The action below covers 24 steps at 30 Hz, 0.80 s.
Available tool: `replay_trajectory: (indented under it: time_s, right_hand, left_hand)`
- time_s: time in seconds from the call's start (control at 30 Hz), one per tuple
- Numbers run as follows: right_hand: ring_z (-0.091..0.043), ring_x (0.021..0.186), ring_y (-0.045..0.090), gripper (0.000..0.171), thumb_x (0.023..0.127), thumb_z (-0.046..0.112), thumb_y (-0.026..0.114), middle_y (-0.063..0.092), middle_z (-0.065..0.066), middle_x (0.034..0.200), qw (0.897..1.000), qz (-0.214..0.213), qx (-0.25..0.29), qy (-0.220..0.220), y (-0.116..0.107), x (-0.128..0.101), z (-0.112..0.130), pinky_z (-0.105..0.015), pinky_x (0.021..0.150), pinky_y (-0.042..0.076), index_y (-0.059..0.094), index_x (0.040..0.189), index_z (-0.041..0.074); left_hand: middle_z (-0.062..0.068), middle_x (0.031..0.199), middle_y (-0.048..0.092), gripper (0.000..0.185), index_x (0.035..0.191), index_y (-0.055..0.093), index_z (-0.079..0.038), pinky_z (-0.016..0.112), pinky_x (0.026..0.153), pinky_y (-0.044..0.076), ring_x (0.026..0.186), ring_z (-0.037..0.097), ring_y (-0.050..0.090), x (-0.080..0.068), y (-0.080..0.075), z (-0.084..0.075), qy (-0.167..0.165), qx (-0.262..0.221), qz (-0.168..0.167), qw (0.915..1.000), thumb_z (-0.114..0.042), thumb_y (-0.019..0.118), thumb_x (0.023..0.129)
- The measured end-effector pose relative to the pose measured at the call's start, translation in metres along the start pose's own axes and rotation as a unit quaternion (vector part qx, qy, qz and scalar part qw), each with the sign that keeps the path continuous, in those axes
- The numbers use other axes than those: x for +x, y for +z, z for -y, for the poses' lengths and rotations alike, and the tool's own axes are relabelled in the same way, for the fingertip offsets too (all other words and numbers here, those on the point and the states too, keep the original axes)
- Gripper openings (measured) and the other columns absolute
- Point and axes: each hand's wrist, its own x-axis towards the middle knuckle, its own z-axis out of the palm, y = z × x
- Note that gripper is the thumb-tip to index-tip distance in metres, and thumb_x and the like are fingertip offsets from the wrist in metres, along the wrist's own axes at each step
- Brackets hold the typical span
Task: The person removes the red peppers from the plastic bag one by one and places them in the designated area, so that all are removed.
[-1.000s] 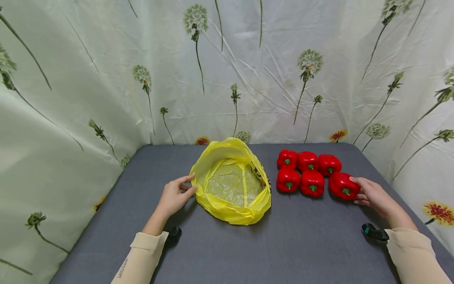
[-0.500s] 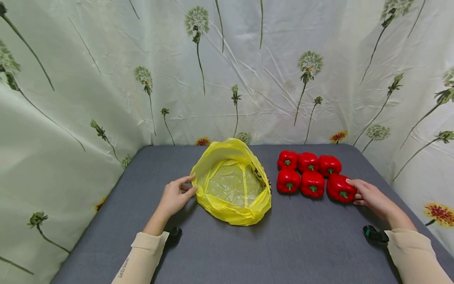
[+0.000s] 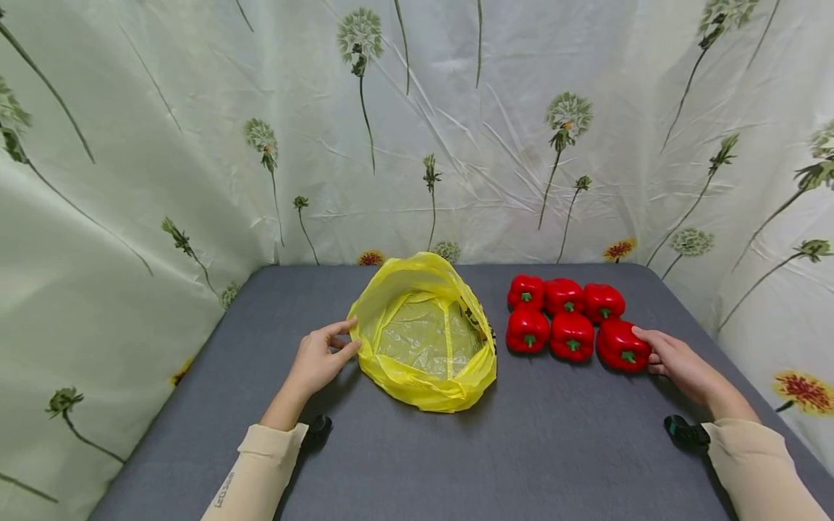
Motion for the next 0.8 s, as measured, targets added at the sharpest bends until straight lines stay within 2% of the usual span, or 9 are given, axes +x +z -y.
replay_trajectory:
  time_s: [0.1, 0.27, 0.43, 0.6, 0.7, 0.8]
  right_hand:
    - [0.005, 0.094, 0.059, 0.052, 0.116, 0.046, 0.033, 0.059, 0.027, 0.104, 1.0, -0.001, 0.002, 0.003, 0.0001, 0.0002, -0.0007, -0.019, 0.084, 0.054, 0.056, 0.138, 0.005]
    - [0.005, 0.094, 0.058, 0.046, 0.116, 0.048, 0.034, 0.058, 0.026, 0.104, 1.0, -0.005, 0.015, 0.006, 0.0013, 0.0015, 0.0, -0.019, 0.084, 0.054, 0.056, 0.136, 0.012]
    - [0.006, 0.093, 0.061, 0.052, 0.116, 0.049, 0.035, 0.06, 0.028, 0.103, 1.0, -0.004, 0.026, 0.012, 0.0013, 0.002, 0.0016, -0.018, 0.083, 0.054, 0.054, 0.139, 0.006]
    - [0.007, 0.093, 0.064, 0.048, 0.116, 0.047, 0.036, 0.062, 0.029, 0.102, 0.999, -0.003, 0.039, 0.011, 0.0004, 0.0035, 0.0024, -0.018, 0.084, 0.054, 0.056, 0.137, 0.009]
    - [0.008, 0.094, 0.065, 0.055, 0.117, 0.044, 0.034, 0.061, 0.03, 0.104, 0.999, -0.001, 0.036, 0.005, 0.0001, 0.0049, 0.0015, -0.017, 0.084, 0.055, 0.052, 0.144, 0.0]
    - [0.008, 0.093, 0.064, 0.066, 0.117, 0.044, 0.032, 0.06, 0.03, 0.104, 0.999, -0.002, 0.032, 0.008, 0.0003, 0.0055, 0.0005, -0.017, 0.084, 0.055, 0.041, 0.15, -0.013]
  left_hand:
    - [0.021, 0.137, 0.073, 0.05, 0.147, 0.066, -0.005, 0.032, 0.072, 0.055, 0.1, 0.032, 0.079, -0.0003, 0.0002, 0.0003, 0.002, -0.001, 0.0, 1.0, -0.018, 0.077, 0.1]
    - [0.021, 0.138, 0.072, 0.05, 0.147, 0.066, -0.006, 0.032, 0.072, 0.055, 0.101, 0.033, 0.078, -0.0002, -0.0007, 0.0001, 0.001, -0.005, 0.0, 1.0, -0.018, 0.077, 0.1]
    - [0.021, 0.138, 0.072, 0.05, 0.148, 0.065, -0.006, 0.031, 0.072, 0.054, 0.102, 0.033, 0.078, 0.0008, -0.0015, 0.0, -0.001, -0.004, 0.004, 1.0, -0.019, 0.076, 0.1]
    - [0.021, 0.137, 0.072, 0.05, 0.148, 0.065, -0.007, 0.03, 0.071, 0.052, 0.102, 0.033, 0.078, 0.0011, -0.0025, 0.0003, -0.003, -0.003, 0.002, 1.0, -0.019, 0.076, 0.101]
    - [0.022, 0.137, 0.072, 0.05, 0.148, 0.064, -0.006, 0.029, 0.067, 0.05, 0.101, 0.032, 0.078, 0.0009, -0.0021, 0.0007, 0.001, -0.002, 0.006, 1.0, -0.02, 0.075, 0.101]
    - [0.022, 0.137, 0.072, 0.05, 0.148, 0.065, -0.005, 0.029, 0.066, 0.048, 0.1, 0.033, 0.079, 0.0016, -0.0013, 0.0012, 0.004, -0.002, 0.005, 1.0, -0.019, 0.076, 0.101]
